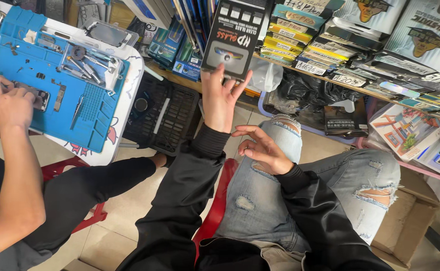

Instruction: The person removes several screen protector packages from a box and takes them out of their individual sleeves to check them.

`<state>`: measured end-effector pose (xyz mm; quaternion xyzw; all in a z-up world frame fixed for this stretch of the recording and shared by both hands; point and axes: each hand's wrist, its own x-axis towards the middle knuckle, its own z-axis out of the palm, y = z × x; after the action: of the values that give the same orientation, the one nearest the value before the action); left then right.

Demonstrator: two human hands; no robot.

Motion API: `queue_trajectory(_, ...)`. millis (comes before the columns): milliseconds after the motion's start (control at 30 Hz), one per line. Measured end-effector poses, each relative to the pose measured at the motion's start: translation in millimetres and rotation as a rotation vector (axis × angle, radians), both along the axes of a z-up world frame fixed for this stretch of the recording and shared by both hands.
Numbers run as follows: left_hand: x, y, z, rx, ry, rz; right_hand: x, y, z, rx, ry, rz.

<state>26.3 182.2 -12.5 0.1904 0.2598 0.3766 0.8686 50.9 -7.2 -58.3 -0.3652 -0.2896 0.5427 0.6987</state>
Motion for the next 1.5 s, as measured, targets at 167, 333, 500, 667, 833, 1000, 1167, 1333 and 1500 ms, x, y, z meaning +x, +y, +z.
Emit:
queue_trajectory(167,-3.6,4.7,40.2,0.176,0.156,-0.188,-3.4,-0.5,-3.9,0.011,-0.001,-0.023)
queue_trajectory(333,-0.2,22.2,46.9,0.285,0.271,-0.305,-0.3,1.3,0.4,0.008,-0.013,-0.018)
queue_trajectory(500,10.2,32.7,41.8,0.602,0.211,-0.228,3.5,-2.2,11.0,-0.075,-0.032,0.068)
queue_trajectory(667,24.6,43.1,40.1,0.506,0.166,-0.103,3.9,-3.4,9.8,-0.065,-0.022,0.070)
queue_trajectory(833,28.1,39.2,47.0,0.456,0.214,-0.023,2.4,-2.3,9.9,-0.079,-0.024,0.069)
queue_trajectory(1000,42.8,33.8,29.2,0.449,0.224,0.090,3.2,-3.0,3.6,-0.054,0.015,0.085)
queue_trajectory(1167,45.2,15.4,1.6,0.485,0.167,0.203,4.2,-3.2,5.4,-0.064,0.010,0.073)
queue_trajectory(1333,57.4,20.0,-21.1,0.572,0.023,0.344,2.2,-3.5,-2.2,-0.083,0.018,0.053)
queue_trajectory(1500,59.5,20.6,-20.0,0.558,0.077,0.350,3.2,-4.6,-6.9,-0.124,0.042,0.047)
